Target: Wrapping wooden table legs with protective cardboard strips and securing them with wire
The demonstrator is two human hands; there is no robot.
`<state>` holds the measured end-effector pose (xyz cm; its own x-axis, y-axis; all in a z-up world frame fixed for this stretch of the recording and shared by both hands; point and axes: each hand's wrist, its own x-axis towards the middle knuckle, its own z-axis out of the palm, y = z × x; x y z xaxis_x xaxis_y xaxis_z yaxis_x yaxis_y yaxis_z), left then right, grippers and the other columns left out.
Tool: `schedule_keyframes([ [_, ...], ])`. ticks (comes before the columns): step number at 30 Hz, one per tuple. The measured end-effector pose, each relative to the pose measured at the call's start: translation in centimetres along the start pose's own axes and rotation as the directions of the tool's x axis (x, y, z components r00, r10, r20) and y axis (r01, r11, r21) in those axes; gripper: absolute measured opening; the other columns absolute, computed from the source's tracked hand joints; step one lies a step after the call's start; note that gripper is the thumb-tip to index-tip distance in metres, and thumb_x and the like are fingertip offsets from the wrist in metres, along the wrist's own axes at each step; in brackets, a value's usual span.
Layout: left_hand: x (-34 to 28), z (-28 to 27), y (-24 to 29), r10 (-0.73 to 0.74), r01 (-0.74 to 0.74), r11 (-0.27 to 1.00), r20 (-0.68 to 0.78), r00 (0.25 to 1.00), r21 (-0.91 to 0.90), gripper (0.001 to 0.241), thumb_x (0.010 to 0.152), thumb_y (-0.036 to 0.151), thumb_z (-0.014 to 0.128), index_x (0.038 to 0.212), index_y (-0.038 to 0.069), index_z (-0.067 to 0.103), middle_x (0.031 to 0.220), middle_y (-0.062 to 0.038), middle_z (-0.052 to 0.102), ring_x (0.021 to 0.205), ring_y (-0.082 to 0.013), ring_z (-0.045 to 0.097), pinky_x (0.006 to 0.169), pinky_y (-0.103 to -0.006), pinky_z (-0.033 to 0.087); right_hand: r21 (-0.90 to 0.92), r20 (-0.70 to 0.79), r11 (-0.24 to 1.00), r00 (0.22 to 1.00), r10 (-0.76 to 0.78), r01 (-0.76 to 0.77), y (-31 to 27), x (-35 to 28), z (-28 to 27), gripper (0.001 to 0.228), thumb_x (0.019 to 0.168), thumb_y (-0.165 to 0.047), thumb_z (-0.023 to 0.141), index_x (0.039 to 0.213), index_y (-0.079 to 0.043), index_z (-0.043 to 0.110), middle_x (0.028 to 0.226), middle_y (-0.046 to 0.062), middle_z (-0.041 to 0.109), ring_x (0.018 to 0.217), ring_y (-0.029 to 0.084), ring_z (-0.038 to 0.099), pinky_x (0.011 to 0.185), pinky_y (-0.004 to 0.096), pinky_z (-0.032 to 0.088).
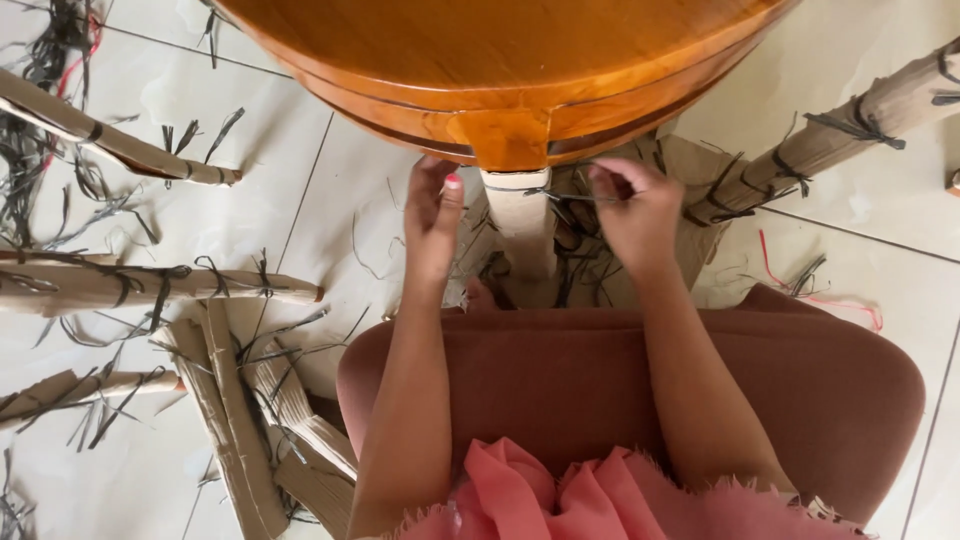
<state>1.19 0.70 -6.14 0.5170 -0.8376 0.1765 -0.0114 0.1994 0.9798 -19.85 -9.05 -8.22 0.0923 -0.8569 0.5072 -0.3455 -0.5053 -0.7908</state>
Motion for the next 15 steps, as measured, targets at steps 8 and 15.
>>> schedule_keyframes([
  [8, 0.7, 0.0, -2.9, -0.096, 0.021, 0.969, 0.300, 0.949, 0.244, 0.034, 0.101, 0.004, 0.053, 0.132, 0.000, 0.066, 0.111, -0.026, 0.072, 0.108, -0.0381, 0.069, 0.100, -0.0535, 0.051, 0.105, 0.114, 0.994, 0.992, -0.052, 0.039, -3.2, -0.7, 1.5, 0.016, 0.091, 0.015, 0.070, 0.097, 0.002, 0.078, 0.080, 0.017, 0.076, 0.072, 0.029, 0.075, 0.058, 0.036, 0.057],
  [15, -0.8, -2.7, -1.8, -0.227, 0.114, 0.891, 0.214, 0.950, 0.440, 0.018, 0.096, 0.017, 0.073, 0.110, 0.009, 0.080, 0.080, -0.014, 0.077, 0.074, -0.0212, 0.075, 0.070, -0.0362, 0.060, 0.098, 0.105, 0.995, 0.994, -0.011, 0.001, -0.9, -3.3, 1.1, 0.019, 0.088, 0.008, 0.076, 0.099, -0.006, 0.083, 0.072, 0.014, 0.073, 0.059, 0.016, 0.065, 0.050, 0.031, 0.052],
])
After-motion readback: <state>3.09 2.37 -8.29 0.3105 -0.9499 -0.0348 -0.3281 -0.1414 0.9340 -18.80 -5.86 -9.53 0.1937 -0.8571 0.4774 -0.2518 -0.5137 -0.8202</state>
